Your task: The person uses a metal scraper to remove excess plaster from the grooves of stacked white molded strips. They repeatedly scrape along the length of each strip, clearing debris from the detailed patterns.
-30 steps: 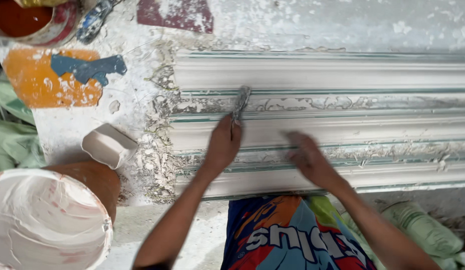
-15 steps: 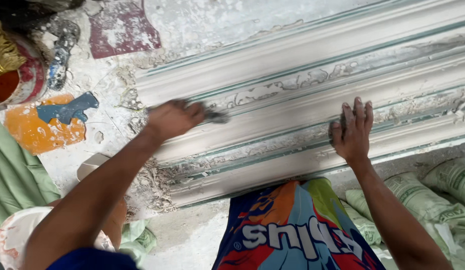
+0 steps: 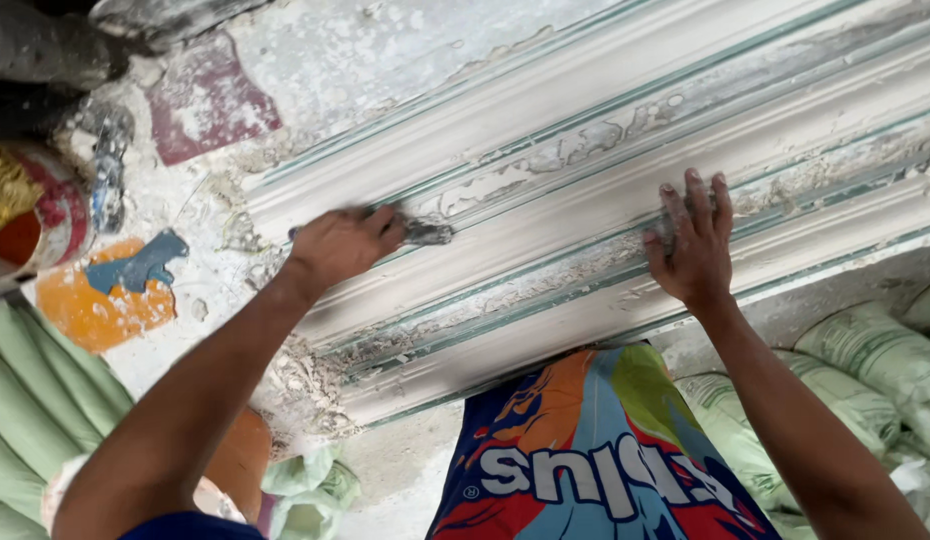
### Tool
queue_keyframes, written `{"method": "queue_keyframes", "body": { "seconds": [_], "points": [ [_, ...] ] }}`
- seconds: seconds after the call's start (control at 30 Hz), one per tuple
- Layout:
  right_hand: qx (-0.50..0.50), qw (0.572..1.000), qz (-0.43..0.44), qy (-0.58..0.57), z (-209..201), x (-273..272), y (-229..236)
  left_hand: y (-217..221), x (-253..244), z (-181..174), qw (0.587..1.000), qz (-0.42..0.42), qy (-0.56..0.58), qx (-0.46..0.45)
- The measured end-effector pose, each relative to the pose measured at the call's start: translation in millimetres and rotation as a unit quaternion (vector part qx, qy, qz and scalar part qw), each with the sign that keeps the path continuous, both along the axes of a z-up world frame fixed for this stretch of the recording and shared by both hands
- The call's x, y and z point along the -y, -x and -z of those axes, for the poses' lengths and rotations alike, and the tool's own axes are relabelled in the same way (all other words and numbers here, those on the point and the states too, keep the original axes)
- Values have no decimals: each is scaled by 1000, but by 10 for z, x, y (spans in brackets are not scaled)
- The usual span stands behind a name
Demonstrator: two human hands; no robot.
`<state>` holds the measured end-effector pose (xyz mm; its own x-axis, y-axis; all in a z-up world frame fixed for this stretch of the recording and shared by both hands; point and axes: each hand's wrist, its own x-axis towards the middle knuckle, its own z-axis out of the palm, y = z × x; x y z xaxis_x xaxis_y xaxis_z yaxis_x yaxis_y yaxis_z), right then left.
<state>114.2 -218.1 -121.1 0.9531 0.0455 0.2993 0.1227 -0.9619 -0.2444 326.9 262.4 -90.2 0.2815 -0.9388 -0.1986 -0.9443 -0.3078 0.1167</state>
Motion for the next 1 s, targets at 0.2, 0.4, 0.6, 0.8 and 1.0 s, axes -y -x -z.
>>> {"method": "queue_keyframes", "body": {
  "seconds": [0.2,0.4,0.6,0.8,1.0],
  "points": [
    [17,1000,-10,6,-101,-5,-51,9,1724,367,994,7,107,4],
    [19,1000,2,2,-53,-17,-29,-168,2048,351,995,31,91,-22],
    [-4,1000,23,-6,27,11,-19,-130,857,41,994,67,65,49],
    [-14,999,31,-4,39,11,12,-111,2987,478,969,54,221,94],
    [-108,991,41,-62,-153,-41,41,-294,4438,266,994,77,42,-59]
  ]
}}
